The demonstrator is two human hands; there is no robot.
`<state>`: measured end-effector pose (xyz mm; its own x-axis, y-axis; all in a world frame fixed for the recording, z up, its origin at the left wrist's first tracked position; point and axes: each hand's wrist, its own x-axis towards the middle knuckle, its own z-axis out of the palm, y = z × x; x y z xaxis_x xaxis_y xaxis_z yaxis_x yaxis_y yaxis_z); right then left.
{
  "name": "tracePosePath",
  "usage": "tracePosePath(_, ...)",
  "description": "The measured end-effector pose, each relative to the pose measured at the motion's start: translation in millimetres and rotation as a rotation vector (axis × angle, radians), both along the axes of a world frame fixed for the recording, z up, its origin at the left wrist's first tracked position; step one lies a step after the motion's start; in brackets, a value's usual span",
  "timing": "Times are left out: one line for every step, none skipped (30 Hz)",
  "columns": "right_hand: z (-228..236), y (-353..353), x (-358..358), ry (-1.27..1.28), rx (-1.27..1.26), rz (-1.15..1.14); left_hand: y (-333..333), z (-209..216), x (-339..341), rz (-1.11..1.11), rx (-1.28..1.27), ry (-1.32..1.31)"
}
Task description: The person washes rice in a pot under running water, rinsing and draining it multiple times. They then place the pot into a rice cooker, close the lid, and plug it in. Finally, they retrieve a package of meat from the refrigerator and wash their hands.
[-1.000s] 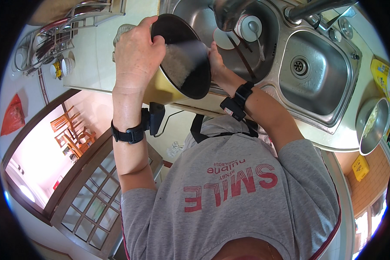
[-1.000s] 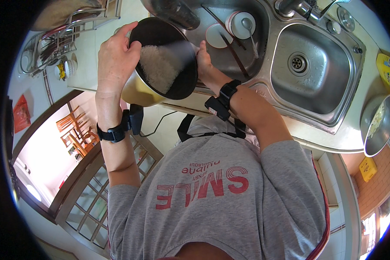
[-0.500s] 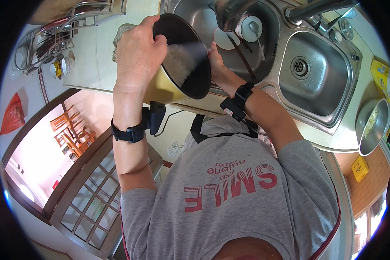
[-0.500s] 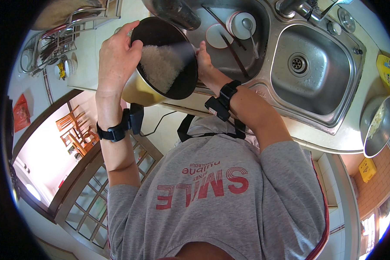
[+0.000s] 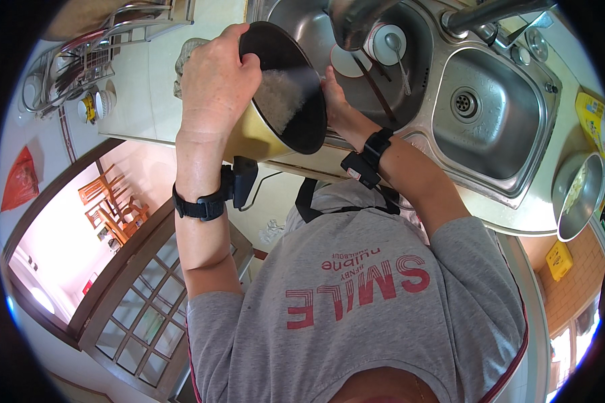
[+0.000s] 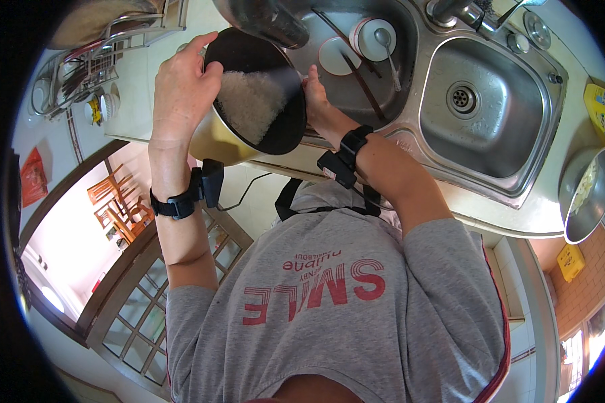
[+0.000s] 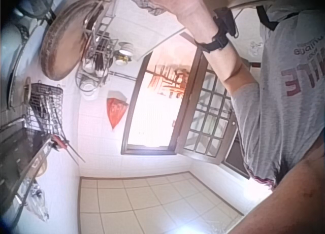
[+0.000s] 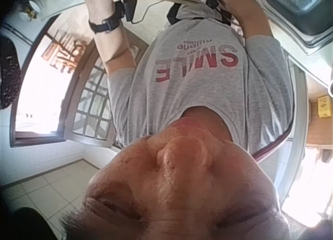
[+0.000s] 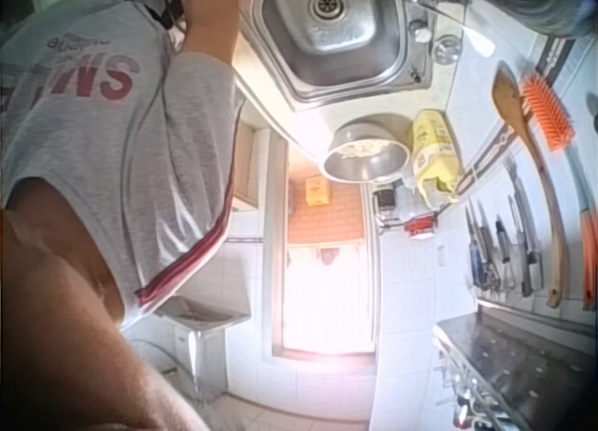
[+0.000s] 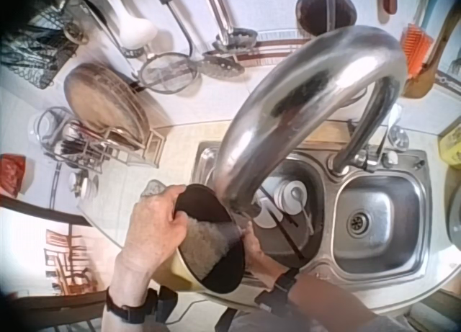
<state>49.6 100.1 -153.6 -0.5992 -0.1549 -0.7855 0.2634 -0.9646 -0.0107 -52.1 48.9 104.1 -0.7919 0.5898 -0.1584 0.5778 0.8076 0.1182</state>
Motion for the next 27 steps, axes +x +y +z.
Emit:
tracePosePath(1.5,0.5,0.4,0.004,-0.009,-0.004,0.1,-0.2,-0.1,-0.004,0.005,0.003)
tracePosePath(2.7,1.0,1.0,0.009,-0.023,-0.012,0.3,-0.4,-0.1,-0.008,0.005,0.007)
tracePosePath(3.6,1.4,1.7,0.026,-0.02,0.0,0.4,-0.6,-0.2,-0.011,0.015,0.006)
tracePosePath(3.9,1.7,2.7,0.043,-0.023,0.008,0.5,-0.9,-0.1,-0.014,0.02,0.008)
tracePosePath(3.9,1.6,3.2,0.062,-0.034,0.012,0.5,-1.1,-0.1,-0.014,0.015,0.007)
tracePosePath(3.3,1.4,3.7,0.062,-0.022,0.019,0.6,-1.2,-0.1,-0.019,0.028,0.01)
tracePosePath(2.3,1.0,4.0,0.062,-0.018,0.022,0.6,-1.1,-0.2,-0.022,0.03,0.012)
tracePosePath(0.9,0.3,4.1,0.062,-0.015,0.025,0.7,-1.1,-0.2,-0.025,0.032,0.013)
tracePosePath(-0.7,-0.4,4.0,0.077,-0.019,0.017,1.0,-1.0,-0.4,-0.027,0.029,0.014)
tracePosePath(-2.4,-1.0,3.8,0.092,-0.024,0.008,1.4,-0.9,-0.5,-0.029,0.027,0.016)
tracePosePath(-4.0,-1.7,3.6,0.082,-0.027,0.002,1.7,-0.9,-0.7,-0.027,0.014,0.017)
tracePosePath(-5.6,-1.9,3.9,0.107,-0.026,-0.001,2.3,-0.9,-0.6,-0.029,0.02,0.012)
tracePosePath(-6.7,-2.4,3.9,0.107,-0.023,-0.002,2.5,-0.9,-0.8,-0.026,0.016,0.006)
tracePosePath(-7.7,-2.2,4.6,0.098,-0.025,-0.005,3.4,-1.4,-0.4,-0.023,0.011,0.0)
tracePosePath(-8.2,-2.3,5.0,0.108,-0.027,0.001,3.4,-1.6,-0.5,-0.025,0.014,0.002)
tracePosePath(-8.4,-2.1,5.6,0.11,-0.032,0.004,3.7,-1.9,-0.6,-0.028,0.017,0.004)
tracePosePath(-8.2,-1.9,6.2,0.112,-0.038,0.007,3.7,-2.3,-0.7,-0.032,0.016,0.007)
tracePosePath(-7.8,-1.8,6.7,0.118,-0.029,0.01,3.8,-2.8,-0.9,-0.034,0.022,0.007)
tracePosePath(-7.2,-1.6,7.2,0.124,-0.021,0.012,3.8,-3.2,-1.1,-0.036,0.022,0.008)
tracePosePath(-6.4,-1.3,7.5,0.126,-0.02,0.012,3.8,-3.7,-1.3,-0.041,0.018,0.016)
tracePosePath(-5.5,-1.1,7.7,0.126,-0.004,0.016,3.9,-4.2,-1.5,-0.045,0.033,0.016)
tracePosePath(-4.6,-0.8,7.9,0.123,0.005,0.019,4.0,-4.6,-1.6,-0.051,0.042,0.023)
tracePosePath(-3.6,-0.6,8.0,0.113,0.007,0.021,4.3,-4.9,-1.7,-0.052,0.031,0.029)
tracePosePath(-2.4,0.1,7.9,0.114,0.015,0.034,4.7,-4.9,-1.9,-0.06,0.047,0.034)
tracePosePath(-1.1,0.8,7.9,0.109,0.017,0.046,5.0,-4.9,-1.9,-0.062,0.043,0.038)
tracePosePath(0.5,1.4,7.8,0.087,0.022,0.055,5.4,-4.9,-1.9,-0.058,0.018,0.04)
tracePosePath(2.2,2.4,7.7,0.095,0.022,0.059,5.3,-4.8,-1.8,-0.054,0.037,0.027)
